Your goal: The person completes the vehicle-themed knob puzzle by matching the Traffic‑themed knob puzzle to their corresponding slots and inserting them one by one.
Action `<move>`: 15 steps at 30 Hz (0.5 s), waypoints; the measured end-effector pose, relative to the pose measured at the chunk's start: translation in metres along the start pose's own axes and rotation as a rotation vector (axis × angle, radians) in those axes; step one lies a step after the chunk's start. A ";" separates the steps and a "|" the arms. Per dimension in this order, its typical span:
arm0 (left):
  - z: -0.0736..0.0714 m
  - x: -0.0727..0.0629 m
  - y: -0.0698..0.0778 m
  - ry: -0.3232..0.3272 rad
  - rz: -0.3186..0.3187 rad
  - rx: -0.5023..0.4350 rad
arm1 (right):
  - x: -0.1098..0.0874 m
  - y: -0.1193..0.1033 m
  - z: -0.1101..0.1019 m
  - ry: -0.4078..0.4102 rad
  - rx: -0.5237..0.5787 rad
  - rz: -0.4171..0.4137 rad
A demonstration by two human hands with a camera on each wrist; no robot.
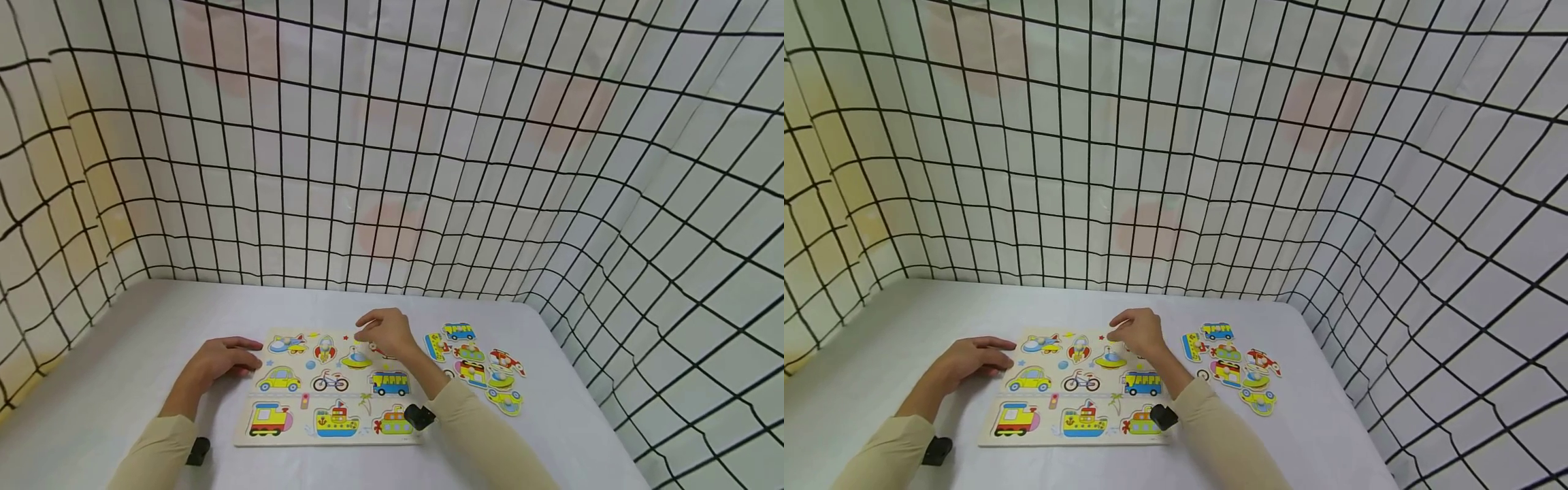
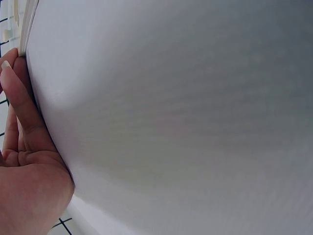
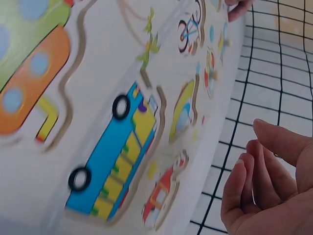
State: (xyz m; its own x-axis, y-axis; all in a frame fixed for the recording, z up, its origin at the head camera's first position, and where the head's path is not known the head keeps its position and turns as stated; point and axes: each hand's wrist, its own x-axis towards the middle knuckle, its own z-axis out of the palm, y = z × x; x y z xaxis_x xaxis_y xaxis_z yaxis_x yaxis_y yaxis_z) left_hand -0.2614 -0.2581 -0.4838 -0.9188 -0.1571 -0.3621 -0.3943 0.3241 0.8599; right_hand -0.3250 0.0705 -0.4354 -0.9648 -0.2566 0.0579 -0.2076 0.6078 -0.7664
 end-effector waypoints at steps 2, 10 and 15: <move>-0.001 0.000 0.000 -0.001 -0.002 0.007 | -0.002 0.003 -0.009 0.004 -0.014 0.015; 0.000 -0.001 0.002 0.002 -0.015 0.010 | -0.006 0.016 -0.046 0.013 -0.062 0.079; 0.000 -0.002 0.002 -0.003 -0.009 0.015 | -0.010 0.031 -0.071 0.060 -0.040 0.133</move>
State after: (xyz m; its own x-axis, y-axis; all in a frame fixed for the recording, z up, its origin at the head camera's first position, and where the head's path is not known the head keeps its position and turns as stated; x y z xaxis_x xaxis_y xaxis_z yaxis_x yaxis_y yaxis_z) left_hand -0.2603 -0.2570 -0.4808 -0.9152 -0.1572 -0.3711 -0.4029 0.3364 0.8512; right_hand -0.3336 0.1450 -0.4144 -0.9919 -0.1268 -0.0032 -0.0823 0.6630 -0.7441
